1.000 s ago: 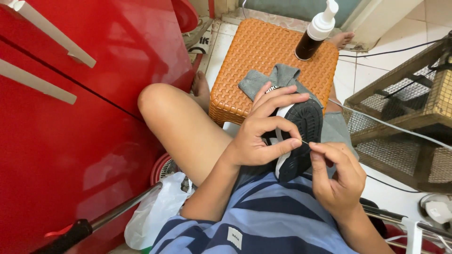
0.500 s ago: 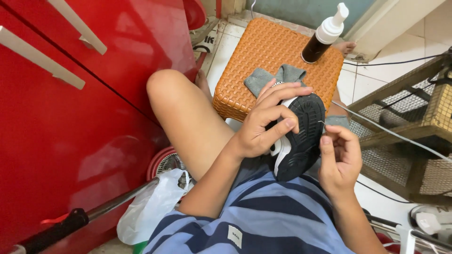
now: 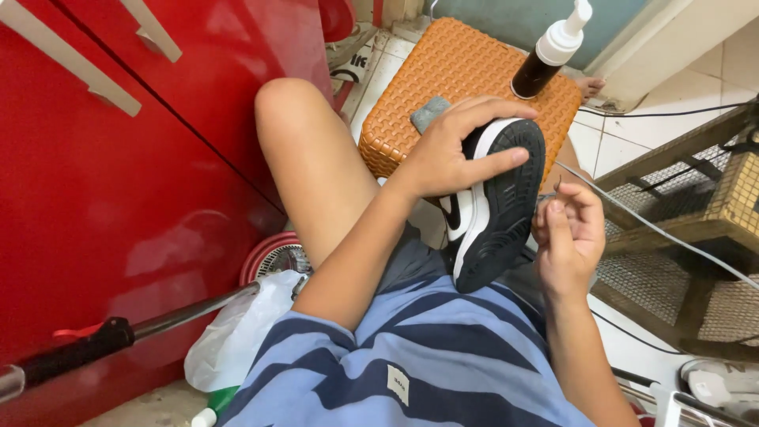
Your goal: Hand-stitching the rubber sole of a black and white sneaker to repair it using a needle and thread.
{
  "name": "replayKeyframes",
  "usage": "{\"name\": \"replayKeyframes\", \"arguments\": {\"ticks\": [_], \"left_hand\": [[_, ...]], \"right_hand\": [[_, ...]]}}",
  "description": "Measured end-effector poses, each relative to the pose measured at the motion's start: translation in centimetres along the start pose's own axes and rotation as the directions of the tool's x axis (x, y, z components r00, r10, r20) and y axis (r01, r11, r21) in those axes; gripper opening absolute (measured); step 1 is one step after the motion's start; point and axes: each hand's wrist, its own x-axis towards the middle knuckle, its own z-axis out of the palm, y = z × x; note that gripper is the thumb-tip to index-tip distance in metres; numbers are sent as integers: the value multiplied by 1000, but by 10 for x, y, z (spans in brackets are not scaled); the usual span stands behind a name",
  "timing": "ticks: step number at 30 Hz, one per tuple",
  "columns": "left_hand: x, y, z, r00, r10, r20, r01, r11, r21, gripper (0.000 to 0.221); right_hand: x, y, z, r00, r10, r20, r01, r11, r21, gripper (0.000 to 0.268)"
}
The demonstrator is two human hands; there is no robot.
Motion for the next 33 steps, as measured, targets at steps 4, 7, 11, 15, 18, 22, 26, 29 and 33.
{"name": "replayKeyframes", "arguments": {"ticks": [4,7,11,15,18,22,26,29,33], "left_hand": [[20,-18,7,1000,-3,10,4,996,-89,34],[33,-31,6,997,-75,10,75,984,-163,33],[41,-17,-9,974,-84,210,123,976,-180,26],[30,-10,-18,944,-168,284,206,973,-108,25],[22,-13,-14,941,-195,276,239,962,-134,31],[15,-33,-6,951,-167,260,208,968,-141,36],[8,-47,-4,957,-215,195,241,963,-123,40],[10,-37,-9,938,-245,247,265,963,-52,44],[14,-23,-3,911,-322,257,312,947,79,43]], "right_hand": [[6,1,1,999,31,9,-31,995,99,21],[4,-4,6,997,66,36,-72,976,207,21],[-15,-7,19,990,99,103,-120,968,222,25],[-29,0,18,978,109,180,-119,992,44,20],[-29,1,14,982,98,164,-92,995,-42,18],[-18,-26,17,984,5,176,34,975,-219,14],[-5,-37,17,955,-184,232,274,844,-460,13],[-2,-50,24,913,-280,297,405,711,-575,11],[2,-61,25,873,-304,381,487,540,-687,13]]}}
